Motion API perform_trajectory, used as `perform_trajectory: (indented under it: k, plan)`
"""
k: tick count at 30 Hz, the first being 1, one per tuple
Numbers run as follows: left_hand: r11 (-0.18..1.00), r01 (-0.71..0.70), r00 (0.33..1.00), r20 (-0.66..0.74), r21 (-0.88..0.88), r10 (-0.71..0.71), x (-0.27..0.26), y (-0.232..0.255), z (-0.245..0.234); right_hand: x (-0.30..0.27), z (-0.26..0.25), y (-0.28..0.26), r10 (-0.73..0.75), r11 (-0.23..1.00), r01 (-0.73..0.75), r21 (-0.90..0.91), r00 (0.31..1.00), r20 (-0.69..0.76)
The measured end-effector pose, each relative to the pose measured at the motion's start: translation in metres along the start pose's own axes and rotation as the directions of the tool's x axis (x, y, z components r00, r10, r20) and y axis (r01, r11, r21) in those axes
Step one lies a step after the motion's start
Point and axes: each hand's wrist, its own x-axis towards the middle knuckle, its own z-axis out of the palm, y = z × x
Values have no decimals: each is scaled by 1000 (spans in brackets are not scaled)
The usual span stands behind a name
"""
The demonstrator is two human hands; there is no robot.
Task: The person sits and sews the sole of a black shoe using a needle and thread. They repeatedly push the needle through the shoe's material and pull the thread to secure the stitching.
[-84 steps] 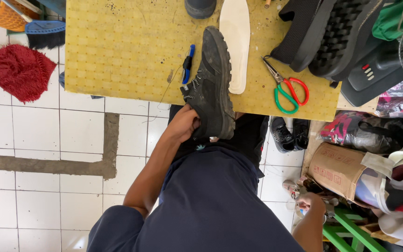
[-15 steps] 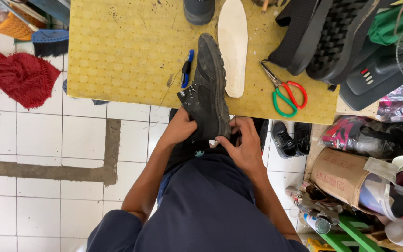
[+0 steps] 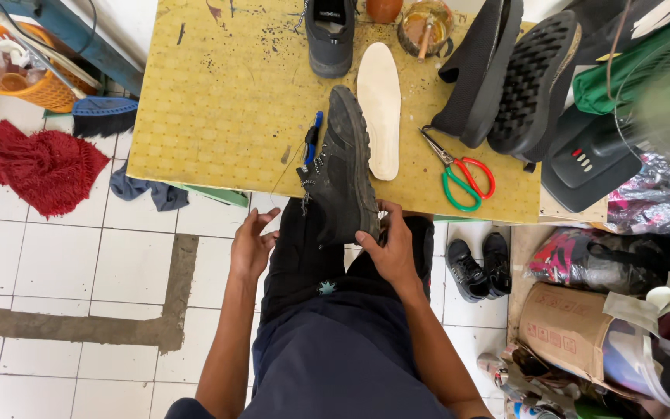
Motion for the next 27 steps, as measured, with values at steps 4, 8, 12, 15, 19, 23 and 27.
perform_trajectory:
  k: [4,8,12,15,19,23,27]
  plan:
    - [960,-178,941,-249,217,231,-44,-18,19,2,18,35,-78,995,81,49,995,-61]
    - [453,-555,771,228,698,594,-64,-50,26,9,26,38,-165,979,179,96,977,-137]
    - [-228,-745,610,779,626,146,-65,-66,41,7,29,23,-220,962,244,127,960,-174]
    - [-439,-782,537,836,443,-113,-24,-89,55,6,34,22,-225,956,255,145,954,-199]
    - [-393,-819,540,793,418,-281,34,-128,71,5,39,26,-242,952,274,136,947,-213]
    - [-475,-777,615,660,412,-432,70,-169,65,4,44,31,-238,948,279,152,941,-241]
    - [-130,-774,618,694,620,-369,-11,-87,71,4,46,38,-200,959,241,148,949,-245]
